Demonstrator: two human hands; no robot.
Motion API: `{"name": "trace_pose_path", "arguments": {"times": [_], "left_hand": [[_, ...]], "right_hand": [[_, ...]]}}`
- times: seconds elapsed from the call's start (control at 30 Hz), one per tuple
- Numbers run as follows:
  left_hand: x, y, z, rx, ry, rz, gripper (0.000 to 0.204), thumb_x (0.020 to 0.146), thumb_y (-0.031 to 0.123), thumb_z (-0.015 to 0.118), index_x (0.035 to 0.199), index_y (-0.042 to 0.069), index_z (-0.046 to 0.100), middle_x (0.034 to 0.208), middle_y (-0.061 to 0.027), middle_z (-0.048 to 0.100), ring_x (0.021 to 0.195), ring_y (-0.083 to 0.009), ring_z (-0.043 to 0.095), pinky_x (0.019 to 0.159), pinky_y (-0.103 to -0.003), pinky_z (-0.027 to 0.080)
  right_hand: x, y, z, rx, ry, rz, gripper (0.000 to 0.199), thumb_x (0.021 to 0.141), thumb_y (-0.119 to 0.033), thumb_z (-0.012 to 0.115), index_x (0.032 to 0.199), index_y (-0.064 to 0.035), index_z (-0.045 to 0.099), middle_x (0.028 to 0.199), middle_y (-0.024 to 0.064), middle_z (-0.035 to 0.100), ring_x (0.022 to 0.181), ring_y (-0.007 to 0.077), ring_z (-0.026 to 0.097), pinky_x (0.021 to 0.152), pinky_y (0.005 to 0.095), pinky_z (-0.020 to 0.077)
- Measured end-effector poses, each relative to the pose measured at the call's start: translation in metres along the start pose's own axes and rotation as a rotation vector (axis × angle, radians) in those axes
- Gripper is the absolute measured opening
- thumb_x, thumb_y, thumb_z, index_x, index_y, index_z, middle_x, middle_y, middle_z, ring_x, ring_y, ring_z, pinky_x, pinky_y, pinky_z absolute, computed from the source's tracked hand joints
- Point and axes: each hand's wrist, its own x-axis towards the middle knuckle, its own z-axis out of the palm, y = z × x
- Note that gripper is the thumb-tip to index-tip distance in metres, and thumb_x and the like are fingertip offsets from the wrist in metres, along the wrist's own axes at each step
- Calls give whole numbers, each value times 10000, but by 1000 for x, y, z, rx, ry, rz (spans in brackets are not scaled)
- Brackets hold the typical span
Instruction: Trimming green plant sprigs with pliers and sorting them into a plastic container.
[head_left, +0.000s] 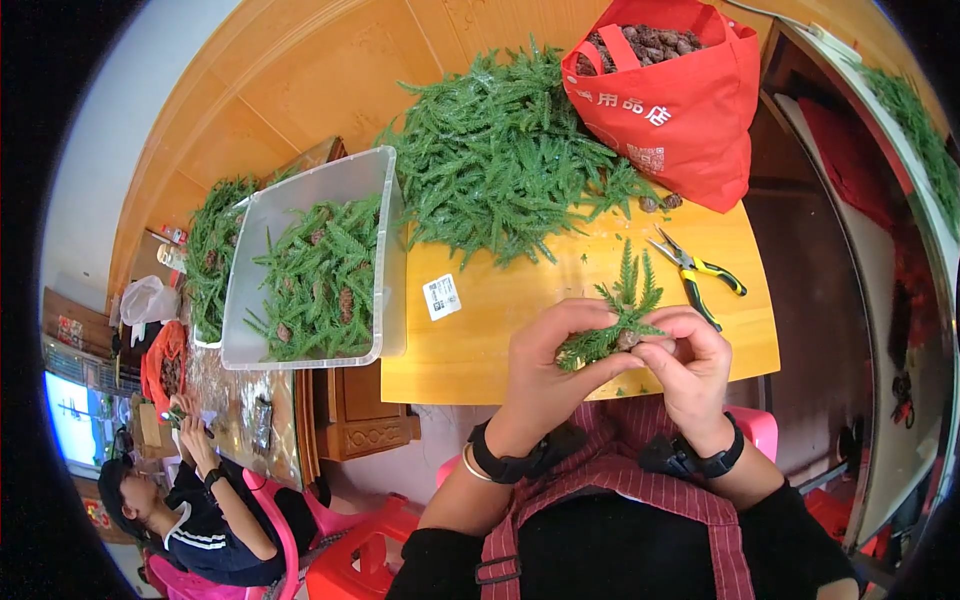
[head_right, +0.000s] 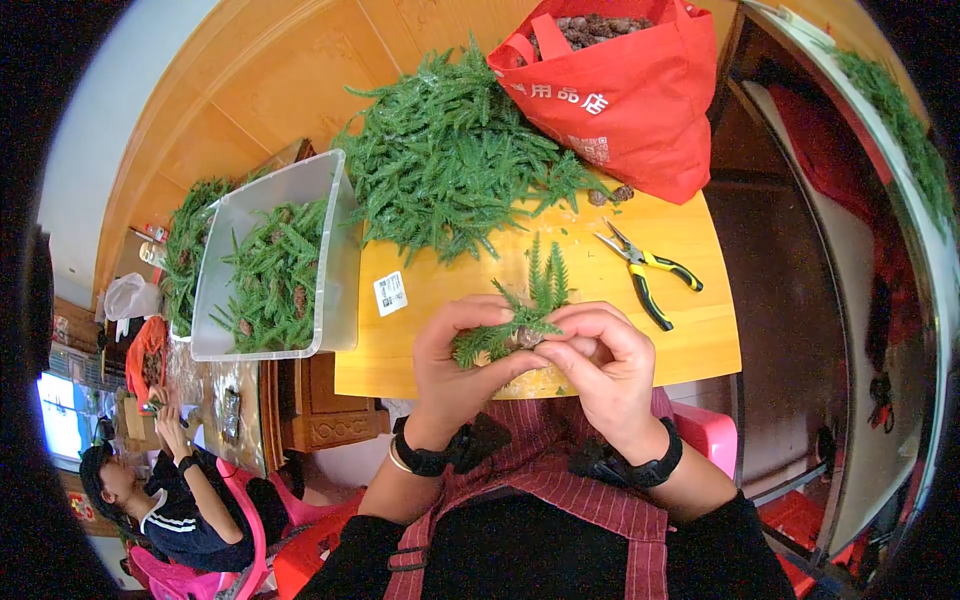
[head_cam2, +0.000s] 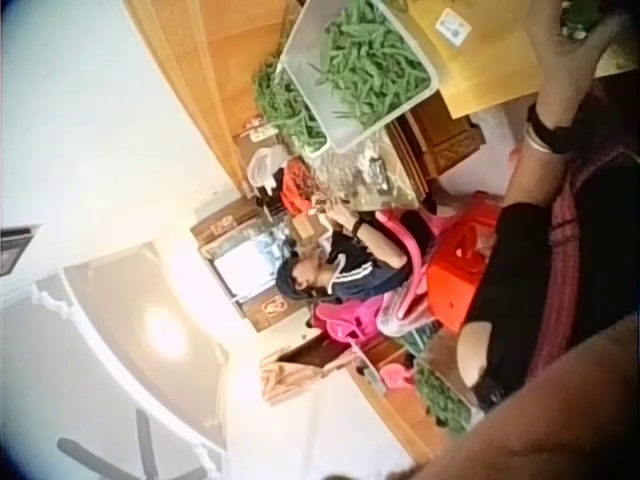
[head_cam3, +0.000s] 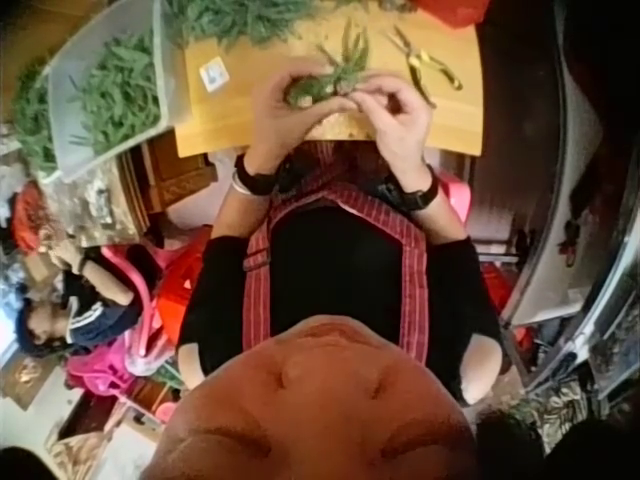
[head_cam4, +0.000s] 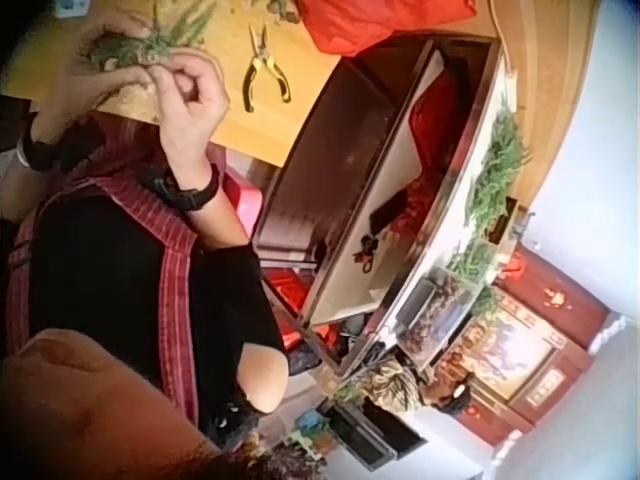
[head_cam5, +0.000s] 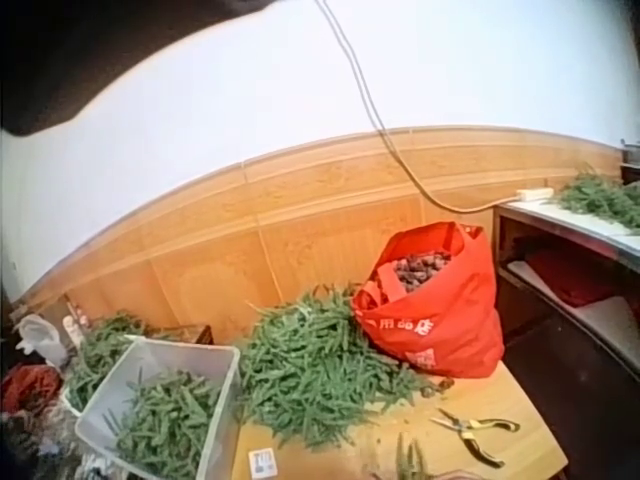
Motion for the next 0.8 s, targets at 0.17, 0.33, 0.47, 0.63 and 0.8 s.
{"name": "trace_pose_path", "arguments": {"times": [0.17, 0.33, 0.47, 0.63, 0.8], "left_hand": [[-4, -2, -7, 32, -50, 24, 388, 588, 0, 769, 896, 36, 535, 885, -118, 594, 826, -212, 587, 729, -299, 473], [-4, 4, -10, 13, -197, 22, 342, 602, -32, 745, 881, 37, 559, 869, -120, 607, 817, -213, 598, 706, -299, 481], [-3, 9, -9, 12, -213, 10, 324, 605, -33, 743, 871, 44, 576, 874, -116, 611, 810, -210, 602, 703, -294, 480], [-1, 17, -9, -7, -245, 20, 313, 595, -12, 754, 855, 48, 589, 844, -86, 618, 795, -197, 602, 697, -285, 480], [-1, 21, -10, 5, -254, 17, 307, 590, -2, 760, 849, 47, 602, 818, -76, 617, 774, -191, 603, 679, -276, 478]], "right_hand": [[4, -12, -11, -102, -134, -23, 143, 741, 87, 582, 875, 48, 546, 947, 102, 544, 790, 136, 572, 723, 233, 480], [29, -38, -28, -314, -121, -312, 306, 769, -72, 545, 1041, 19, 441, 1003, 124, 499, 872, 195, 513, 861, 332, 375], [42, -62, -26, -263, -518, -65, 548, 691, -125, 651, 1151, 10, 385, 990, 115, 538, 946, 208, 507, 890, 329, 344], [49, -63, -24, -501, -627, -73, 404, 655, -126, 684, 1018, -17, 545, 817, 69, 598, 795, 185, 567, 742, 302, 424], [55, -65, -23, -461, -673, -86, 180, 669, -94, 665, 825, -29, 603, 771, 62, 602, 730, 196, 568, 686, 298, 437]]}}
